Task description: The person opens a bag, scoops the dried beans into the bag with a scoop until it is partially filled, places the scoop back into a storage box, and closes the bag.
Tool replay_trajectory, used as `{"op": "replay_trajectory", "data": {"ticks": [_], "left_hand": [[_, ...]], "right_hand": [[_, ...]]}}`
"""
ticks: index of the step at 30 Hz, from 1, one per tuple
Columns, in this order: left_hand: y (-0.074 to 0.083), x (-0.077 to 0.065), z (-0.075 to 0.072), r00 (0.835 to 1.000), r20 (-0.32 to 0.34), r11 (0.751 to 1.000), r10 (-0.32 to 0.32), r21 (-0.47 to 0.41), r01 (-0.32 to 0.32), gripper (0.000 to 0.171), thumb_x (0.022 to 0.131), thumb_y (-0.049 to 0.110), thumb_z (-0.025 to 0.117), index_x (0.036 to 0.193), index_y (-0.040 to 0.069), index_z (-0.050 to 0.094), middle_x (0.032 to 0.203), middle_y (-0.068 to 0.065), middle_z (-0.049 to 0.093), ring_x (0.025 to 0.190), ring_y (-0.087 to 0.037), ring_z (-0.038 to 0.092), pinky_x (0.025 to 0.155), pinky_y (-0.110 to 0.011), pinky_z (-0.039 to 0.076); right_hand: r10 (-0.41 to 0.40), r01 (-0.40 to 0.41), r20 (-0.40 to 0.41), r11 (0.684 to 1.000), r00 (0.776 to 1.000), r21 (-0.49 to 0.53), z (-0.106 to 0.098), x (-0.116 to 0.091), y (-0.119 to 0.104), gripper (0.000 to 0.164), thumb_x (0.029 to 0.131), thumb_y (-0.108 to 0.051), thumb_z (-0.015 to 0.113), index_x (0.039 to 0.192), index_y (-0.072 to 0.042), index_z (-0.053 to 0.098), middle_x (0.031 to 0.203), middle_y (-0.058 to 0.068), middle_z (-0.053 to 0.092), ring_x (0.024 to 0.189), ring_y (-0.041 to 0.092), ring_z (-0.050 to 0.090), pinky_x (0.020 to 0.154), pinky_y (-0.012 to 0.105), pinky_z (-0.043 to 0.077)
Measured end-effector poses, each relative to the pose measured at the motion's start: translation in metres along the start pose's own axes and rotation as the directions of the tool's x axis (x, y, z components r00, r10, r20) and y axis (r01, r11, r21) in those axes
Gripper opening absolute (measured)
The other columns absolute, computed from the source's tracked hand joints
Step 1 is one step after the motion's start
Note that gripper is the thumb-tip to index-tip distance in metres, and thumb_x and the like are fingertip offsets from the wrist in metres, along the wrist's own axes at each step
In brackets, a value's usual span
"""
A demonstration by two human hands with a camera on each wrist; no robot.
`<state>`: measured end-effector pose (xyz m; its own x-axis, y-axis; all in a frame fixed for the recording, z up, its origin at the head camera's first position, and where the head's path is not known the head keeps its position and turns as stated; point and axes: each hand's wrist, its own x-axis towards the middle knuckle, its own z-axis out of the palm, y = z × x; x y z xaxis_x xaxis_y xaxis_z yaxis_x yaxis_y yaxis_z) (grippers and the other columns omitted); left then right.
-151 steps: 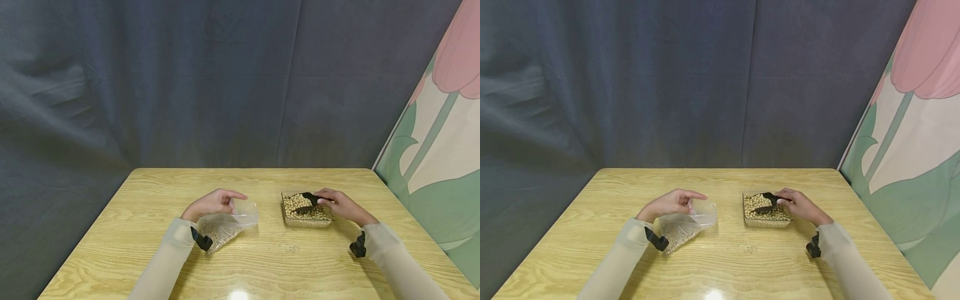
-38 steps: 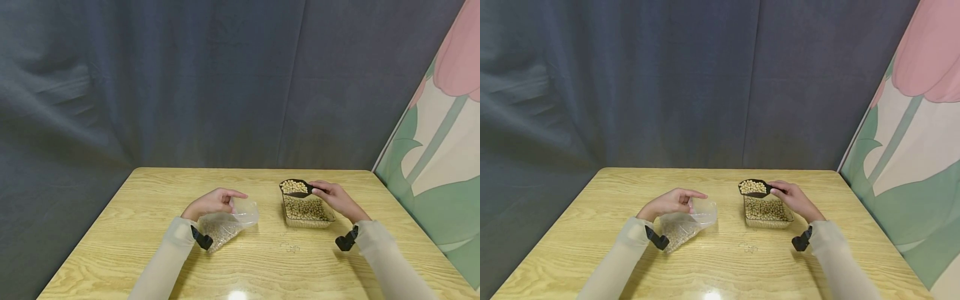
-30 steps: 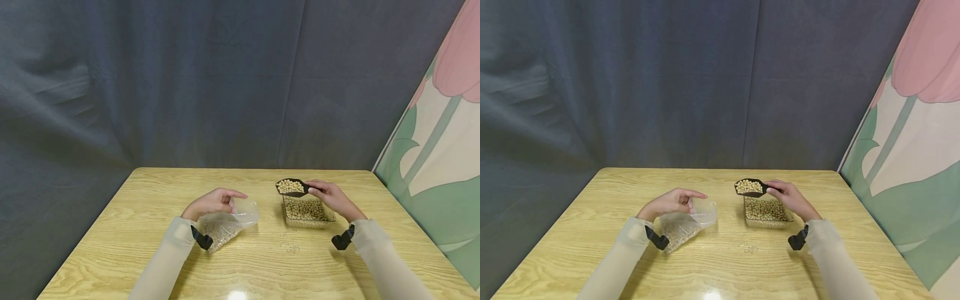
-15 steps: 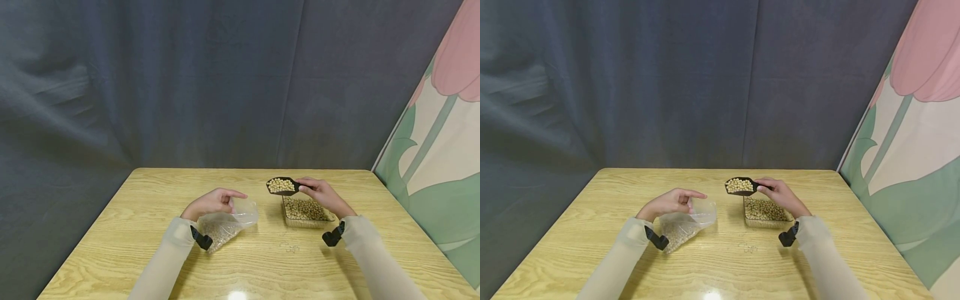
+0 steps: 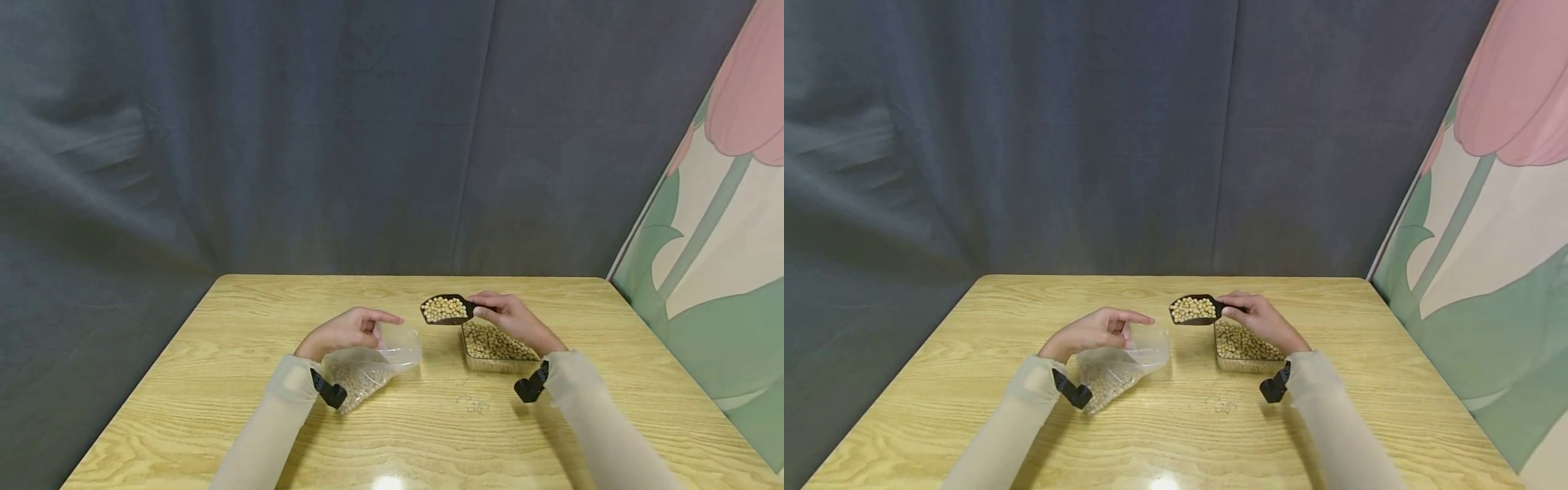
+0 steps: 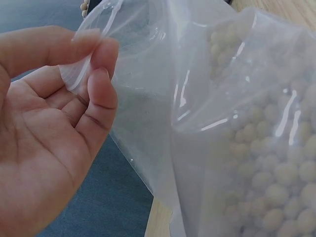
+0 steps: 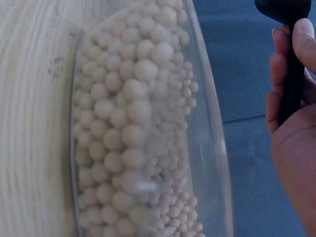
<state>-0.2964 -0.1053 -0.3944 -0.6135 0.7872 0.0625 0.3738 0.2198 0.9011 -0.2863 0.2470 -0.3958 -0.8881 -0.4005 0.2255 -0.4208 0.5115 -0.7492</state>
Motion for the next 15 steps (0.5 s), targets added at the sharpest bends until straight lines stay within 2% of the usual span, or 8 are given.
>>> {"op": "replay_trajectory", "data": {"ticks": [4, 12, 15], "left_hand": [[0.001, 0.000, 0.000, 1.000, -0.002, 1.000, 0.000, -0.002, 0.000, 0.055, 0.082, -0.011, 0.058, 0.136, -0.005, 0.049, 0.074, -0.007, 0.062, 0.067, -0.014, 0.056, 0.065, -0.028, 0.049], [0.000, -0.001, 0.000, 1.000, 0.002, 1.000, 0.004, -0.014, -0.004, 0.056, 0.082, -0.011, 0.057, 0.137, -0.007, 0.048, 0.073, -0.001, 0.060, 0.065, -0.010, 0.055, 0.063, -0.028, 0.047], [0.000, -0.001, -0.001, 1.000, 0.005, 1.000, 0.011, -0.008, -0.011, 0.056, 0.082, -0.010, 0.057, 0.137, -0.007, 0.048, 0.072, 0.000, 0.060, 0.065, -0.008, 0.054, 0.062, -0.028, 0.046]], "right_hand": [[0.010, -0.011, 0.030, 1.000, 0.999, 0.018, 0.004, 0.002, -0.001, 0.042, 0.098, -0.029, 0.054, 0.132, -0.005, 0.058, 0.141, 0.024, 0.048, 0.131, 0.042, 0.043, 0.100, 0.057, 0.041], [0.014, -0.014, 0.053, 1.000, 0.999, 0.002, 0.012, 0.005, -0.004, 0.043, 0.098, -0.029, 0.054, 0.133, -0.004, 0.057, 0.139, 0.023, 0.050, 0.127, 0.041, 0.048, 0.098, 0.054, 0.043], [-0.008, 0.009, 0.067, 1.000, 0.998, -0.009, 0.014, 0.007, -0.004, 0.044, 0.098, -0.027, 0.054, 0.134, -0.002, 0.056, 0.138, 0.024, 0.051, 0.125, 0.041, 0.049, 0.098, 0.054, 0.044]]}}
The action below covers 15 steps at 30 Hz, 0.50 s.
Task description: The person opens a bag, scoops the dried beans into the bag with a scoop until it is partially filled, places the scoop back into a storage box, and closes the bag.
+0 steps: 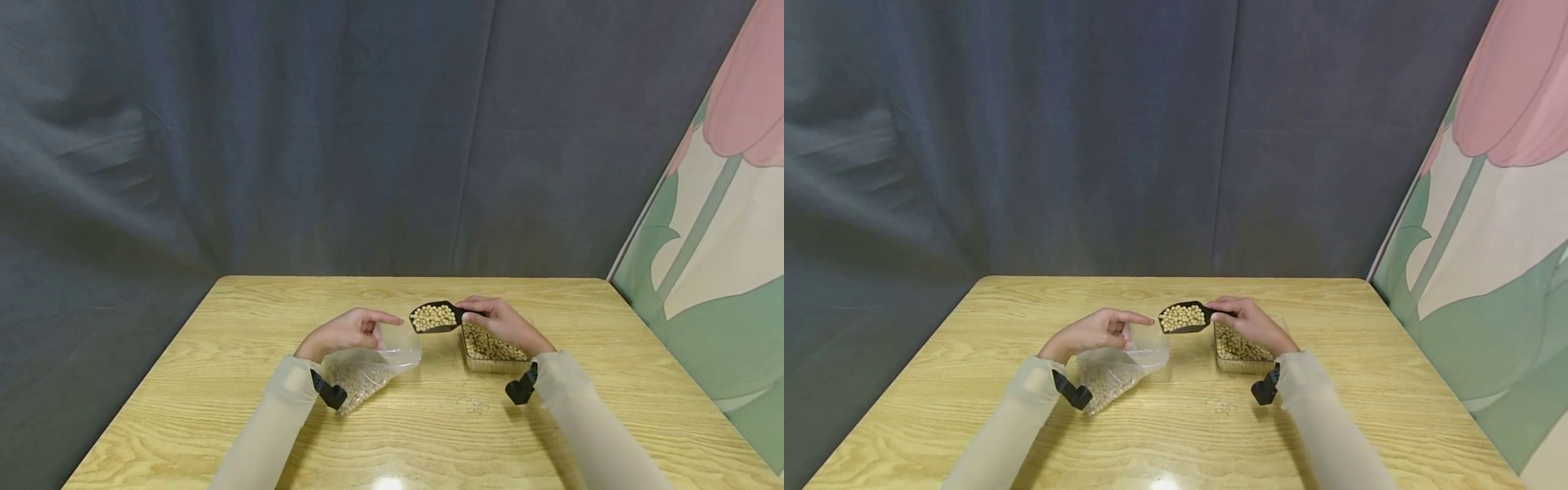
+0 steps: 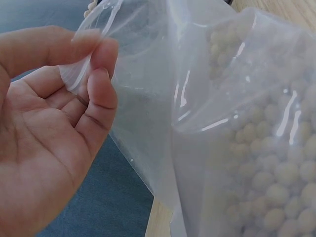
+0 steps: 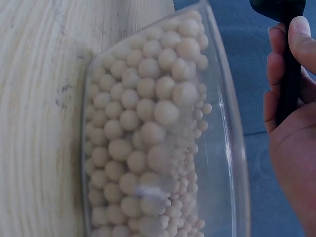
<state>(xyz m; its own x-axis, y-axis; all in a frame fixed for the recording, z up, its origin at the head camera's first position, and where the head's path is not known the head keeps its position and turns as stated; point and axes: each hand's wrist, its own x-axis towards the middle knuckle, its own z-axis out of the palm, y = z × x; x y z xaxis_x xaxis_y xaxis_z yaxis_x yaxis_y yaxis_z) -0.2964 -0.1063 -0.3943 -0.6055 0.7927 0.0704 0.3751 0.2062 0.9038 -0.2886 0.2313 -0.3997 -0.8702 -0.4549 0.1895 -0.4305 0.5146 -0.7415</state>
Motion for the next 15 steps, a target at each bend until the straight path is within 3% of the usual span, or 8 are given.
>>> {"op": "replay_trajectory", "data": {"ticks": [11, 15], "left_hand": [[-0.0003, 0.0004, -0.0003, 1.000, 0.003, 1.000, 0.000, -0.012, 0.000, 0.054, 0.084, -0.010, 0.057, 0.137, -0.007, 0.048, 0.073, 0.000, 0.062, 0.067, -0.011, 0.056, 0.064, -0.029, 0.046], [0.0003, -0.0001, -0.0005, 1.000, 0.000, 1.000, -0.004, -0.017, 0.004, 0.055, 0.083, -0.009, 0.058, 0.138, -0.007, 0.047, 0.072, 0.001, 0.061, 0.065, -0.011, 0.055, 0.062, -0.028, 0.044]], "right_hand": [[-0.024, 0.024, 0.051, 1.000, 0.998, 0.001, 0.0067, 0.0056, -0.0050, 0.040, 0.098, -0.024, 0.054, 0.132, -0.003, 0.059, 0.133, 0.021, 0.056, 0.123, 0.039, 0.052, 0.096, 0.051, 0.045], [-0.038, 0.038, 0.081, 0.999, 0.996, -0.005, 0.0095, 0.0082, -0.0067, 0.038, 0.098, -0.020, 0.054, 0.131, -0.003, 0.059, 0.132, 0.020, 0.057, 0.121, 0.037, 0.053, 0.092, 0.044, 0.048]]}}
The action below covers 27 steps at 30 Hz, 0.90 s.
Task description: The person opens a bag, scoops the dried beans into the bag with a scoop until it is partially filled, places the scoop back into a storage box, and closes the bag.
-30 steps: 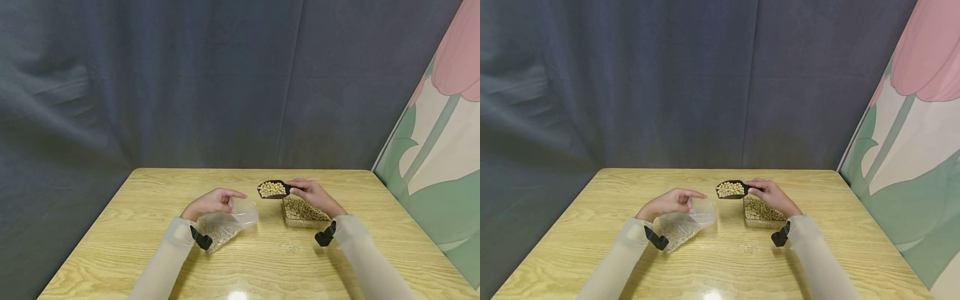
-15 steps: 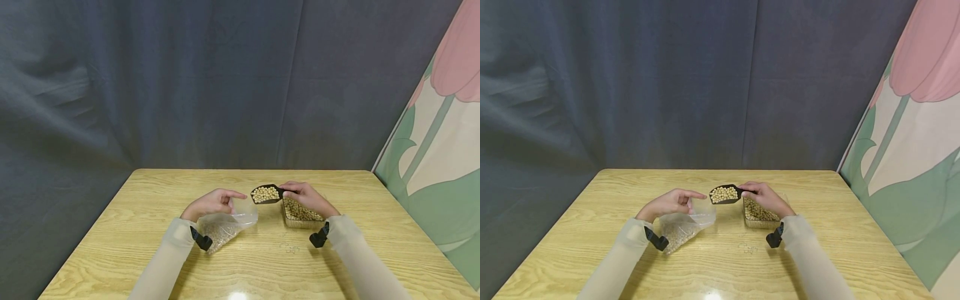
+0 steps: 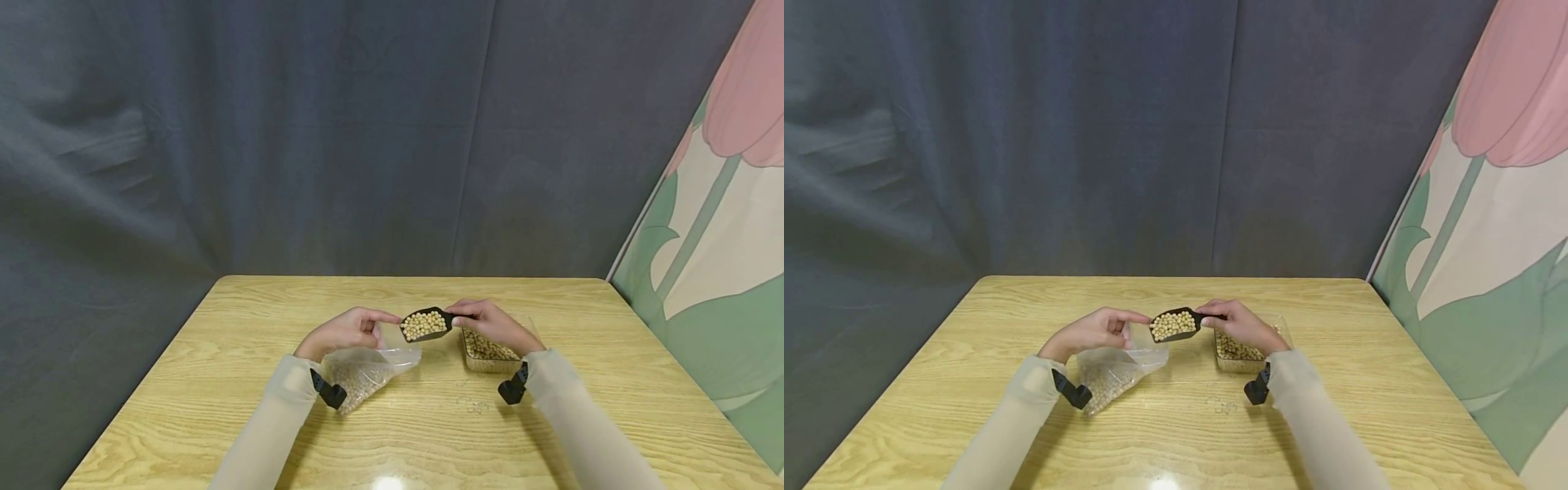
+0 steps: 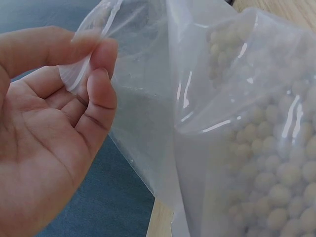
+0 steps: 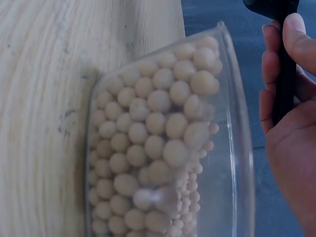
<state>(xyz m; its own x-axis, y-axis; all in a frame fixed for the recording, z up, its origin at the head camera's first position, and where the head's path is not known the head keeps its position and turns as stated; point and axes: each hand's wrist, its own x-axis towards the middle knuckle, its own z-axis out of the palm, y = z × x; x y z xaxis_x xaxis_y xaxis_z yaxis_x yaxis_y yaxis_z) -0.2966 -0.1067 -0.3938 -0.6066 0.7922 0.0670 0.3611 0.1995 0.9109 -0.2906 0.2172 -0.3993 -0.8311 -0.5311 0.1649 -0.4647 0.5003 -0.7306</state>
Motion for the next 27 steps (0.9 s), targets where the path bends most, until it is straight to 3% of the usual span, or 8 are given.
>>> {"op": "replay_trajectory", "data": {"ticks": [3, 9, 19, 27], "left_hand": [[0.0003, 0.0002, 0.0003, 1.000, -0.003, 1.000, 0.003, 0.002, -0.003, 0.055, 0.083, -0.009, 0.058, 0.137, -0.007, 0.048, 0.071, 0.001, 0.061, 0.064, -0.011, 0.054, 0.061, -0.028, 0.043], [0.0003, 0.0006, 0.0005, 1.000, -0.010, 1.000, 0.005, 0.002, -0.005, 0.055, 0.083, -0.010, 0.057, 0.137, -0.007, 0.048, 0.072, 0.002, 0.061, 0.067, -0.009, 0.056, 0.063, -0.027, 0.045], [0.0020, -0.0006, 0.0011, 1.000, -0.010, 1.000, 0.001, -0.005, -0.001, 0.056, 0.082, -0.011, 0.056, 0.137, -0.006, 0.048, 0.072, 0.001, 0.060, 0.066, -0.005, 0.055, 0.063, -0.026, 0.045], [0.0022, -0.0003, 0.0018, 1.000, -0.009, 1.000, 0.002, -0.007, -0.002, 0.055, 0.083, -0.010, 0.056, 0.137, -0.005, 0.049, 0.072, 0.000, 0.061, 0.067, -0.009, 0.056, 0.064, -0.027, 0.045]], "right_hand": [[-0.013, 0.013, 0.018, 1.000, 1.000, -0.001, 0.0021, 0.0021, -0.0012, 0.036, 0.097, -0.017, 0.055, 0.130, -0.002, 0.060, 0.129, 0.019, 0.059, 0.119, 0.035, 0.055, 0.090, 0.040, 0.049], [-0.012, 0.012, 0.046, 1.000, 0.999, -0.002, 0.0039, 0.0049, -0.0007, 0.036, 0.097, -0.017, 0.055, 0.129, -0.001, 0.060, 0.128, 0.019, 0.059, 0.121, 0.037, 0.054, 0.096, 0.049, 0.046], [-0.042, 0.047, 0.074, 0.996, 0.996, -0.069, 0.0027, 0.0077, -0.0035, 0.035, 0.098, -0.015, 0.054, 0.128, 0.000, 0.061, 0.126, 0.019, 0.061, 0.119, 0.037, 0.055, 0.095, 0.050, 0.046], [-0.004, 0.011, 0.099, 0.998, 0.995, -0.068, -0.0007, 0.0083, -0.0100, 0.034, 0.098, -0.016, 0.054, 0.129, -0.003, 0.061, 0.126, 0.016, 0.061, 0.120, 0.034, 0.055, 0.097, 0.050, 0.045]]}}
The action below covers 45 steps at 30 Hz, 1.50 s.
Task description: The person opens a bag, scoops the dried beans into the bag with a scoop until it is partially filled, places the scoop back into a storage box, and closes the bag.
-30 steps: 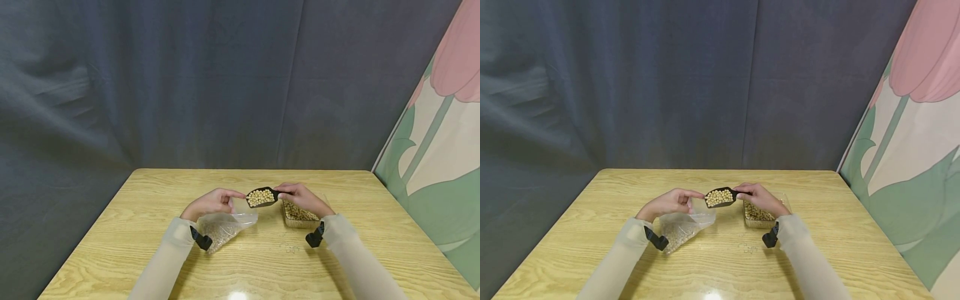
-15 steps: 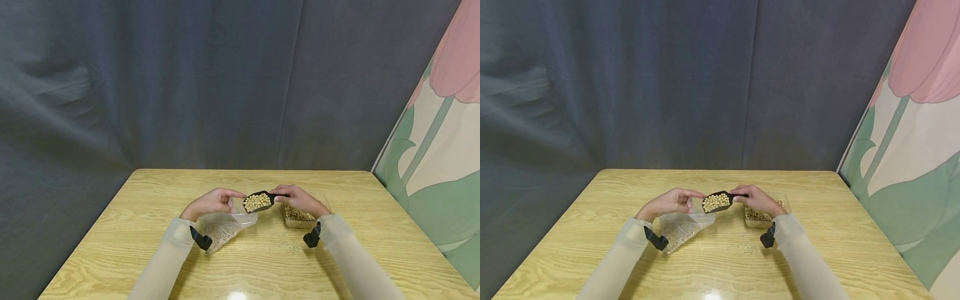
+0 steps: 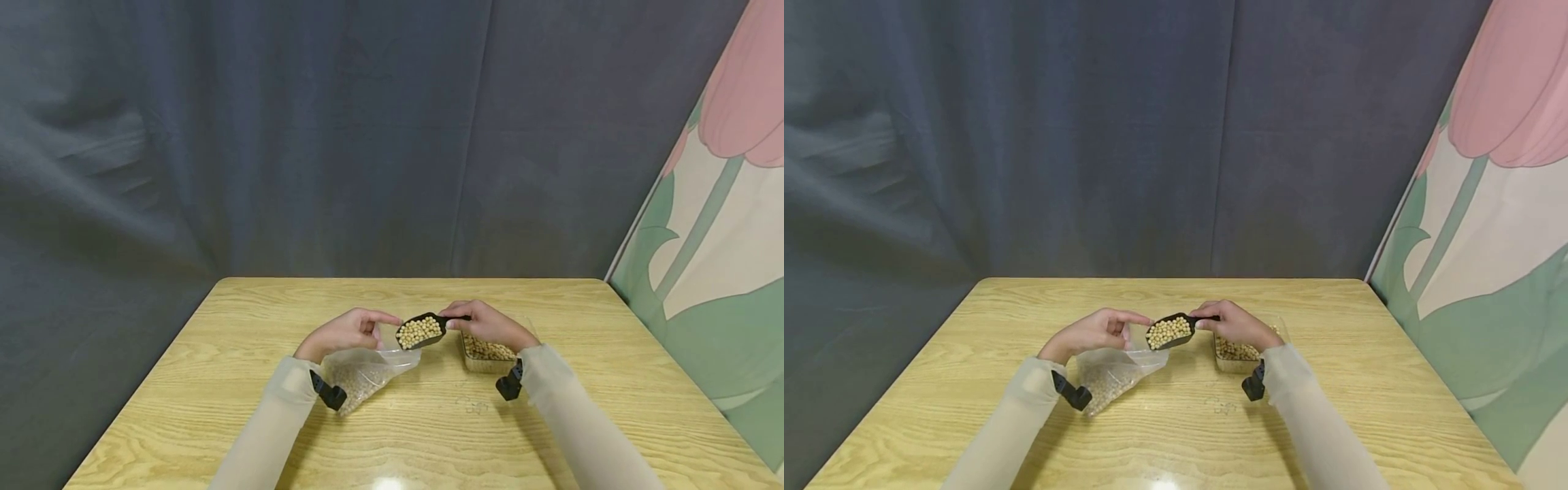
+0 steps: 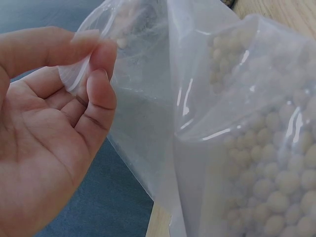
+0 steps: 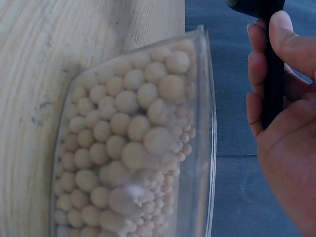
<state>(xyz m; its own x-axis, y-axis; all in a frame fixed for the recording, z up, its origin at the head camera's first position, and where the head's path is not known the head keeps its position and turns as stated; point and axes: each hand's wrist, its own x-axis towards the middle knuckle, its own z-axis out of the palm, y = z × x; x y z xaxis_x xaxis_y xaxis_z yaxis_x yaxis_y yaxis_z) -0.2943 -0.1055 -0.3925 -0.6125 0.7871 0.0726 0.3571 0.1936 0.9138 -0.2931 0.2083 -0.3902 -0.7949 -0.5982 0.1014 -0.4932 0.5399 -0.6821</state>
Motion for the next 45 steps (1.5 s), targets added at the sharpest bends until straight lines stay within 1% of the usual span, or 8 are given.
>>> {"op": "replay_trajectory", "data": {"ticks": [7, 11, 17, 22, 29, 37, 41, 45], "left_hand": [[-0.004, -0.001, 0.001, 1.000, 0.022, 1.000, 0.008, -0.005, -0.008, 0.055, 0.083, -0.011, 0.053, 0.137, -0.006, 0.048, 0.072, 0.002, 0.060, 0.067, -0.013, 0.056, 0.065, -0.029, 0.047], [-0.002, -0.001, 0.002, 1.000, 0.020, 1.000, 0.008, 0.003, -0.008, 0.055, 0.082, -0.011, 0.053, 0.137, -0.005, 0.049, 0.071, 0.003, 0.061, 0.066, -0.016, 0.056, 0.064, -0.030, 0.046], [0.000, 0.000, 0.001, 1.000, 0.020, 1.000, 0.011, -0.003, -0.011, 0.056, 0.082, -0.011, 0.053, 0.137, -0.007, 0.048, 0.072, 0.001, 0.061, 0.066, -0.015, 0.056, 0.062, -0.029, 0.044], [0.000, 0.001, 0.001, 1.000, 0.026, 1.000, 0.012, -0.019, -0.012, 0.055, 0.083, -0.011, 0.054, 0.137, -0.009, 0.047, 0.072, -0.002, 0.062, 0.065, -0.013, 0.057, 0.062, -0.028, 0.045], [0.002, 0.001, 0.001, 1.000, 0.022, 1.000, 0.006, -0.012, -0.005, 0.055, 0.082, -0.013, 0.054, 0.137, -0.010, 0.047, 0.072, -0.004, 0.062, 0.065, -0.013, 0.057, 0.062, -0.028, 0.045], [0.002, 0.002, 0.001, 1.000, 0.024, 1.000, 0.005, -0.018, -0.005, 0.054, 0.083, -0.011, 0.055, 0.137, -0.010, 0.046, 0.072, -0.002, 0.063, 0.065, -0.013, 0.057, 0.063, -0.029, 0.045], [0.003, 0.002, 0.001, 1.000, 0.024, 1.000, -0.010, -0.026, 0.010, 0.054, 0.084, -0.011, 0.054, 0.137, -0.008, 0.046, 0.073, 0.000, 0.063, 0.067, -0.014, 0.059, 0.066, -0.031, 0.047], [0.002, 0.002, 0.001, 1.000, 0.022, 1.000, -0.014, -0.014, 0.014, 0.054, 0.084, -0.010, 0.054, 0.138, -0.008, 0.047, 0.072, 0.001, 0.062, 0.068, -0.015, 0.059, 0.068, -0.033, 0.048]], "right_hand": [[-0.015, 0.016, 0.027, 0.999, 1.000, -0.036, 0.000, 0.000, -0.004, 0.034, 0.098, -0.014, 0.053, 0.128, -0.002, 0.061, 0.123, 0.014, 0.063, 0.116, 0.032, 0.057, 0.094, 0.047, 0.048], [-0.025, 0.028, 0.040, 0.998, 0.999, -0.063, -0.002, 0.000, -0.008, 0.034, 0.098, -0.015, 0.052, 0.129, -0.002, 0.060, 0.121, 0.013, 0.063, 0.114, 0.030, 0.059, 0.091, 0.044, 0.049], [-0.037, 0.042, 0.055, 0.995, 0.998, -0.087, -0.006, 0.001, -0.012, 0.034, 0.098, -0.014, 0.053, 0.129, -0.002, 0.061, 0.120, 0.012, 0.064, 0.111, 0.027, 0.060, 0.088, 0.040, 0.050], [-0.038, 0.044, 0.063, 0.995, 0.997, -0.091, -0.007, 0.002, -0.014, 0.033, 0.098, -0.012, 0.053, 0.128, -0.002, 0.062, 0.118, 0.012, 0.065, 0.110, 0.027, 0.061, 0.089, 0.041, 0.050], [-0.030, 0.036, 0.059, 0.994, 0.998, -0.102, -0.007, 0.002, -0.014, 0.032, 0.098, -0.013, 0.053, 0.127, -0.003, 0.062, 0.118, 0.011, 0.065, 0.110, 0.026, 0.060, 0.087, 0.039, 0.050], [-0.095, 0.102, 0.056, 0.983, 0.994, -0.154, -0.009, 0.005, -0.013, 0.031, 0.097, -0.012, 0.054, 0.124, -0.001, 0.064, 0.114, 0.011, 0.066, 0.104, 0.025, 0.063, 0.085, 0.037, 0.052], [-0.097, 0.107, 0.066, 0.979, 0.993, -0.172, -0.010, 0.006, -0.016, 0.030, 0.097, -0.012, 0.054, 0.123, 0.000, 0.065, 0.112, 0.010, 0.066, 0.101, 0.022, 0.063, 0.080, 0.032, 0.051], [-0.108, 0.120, 0.072, 0.973, 0.992, -0.198, -0.012, 0.007, -0.019, 0.030, 0.096, -0.010, 0.055, 0.122, 0.000, 0.065, 0.112, 0.011, 0.067, 0.101, 0.022, 0.063, 0.079, 0.031, 0.051]]}}
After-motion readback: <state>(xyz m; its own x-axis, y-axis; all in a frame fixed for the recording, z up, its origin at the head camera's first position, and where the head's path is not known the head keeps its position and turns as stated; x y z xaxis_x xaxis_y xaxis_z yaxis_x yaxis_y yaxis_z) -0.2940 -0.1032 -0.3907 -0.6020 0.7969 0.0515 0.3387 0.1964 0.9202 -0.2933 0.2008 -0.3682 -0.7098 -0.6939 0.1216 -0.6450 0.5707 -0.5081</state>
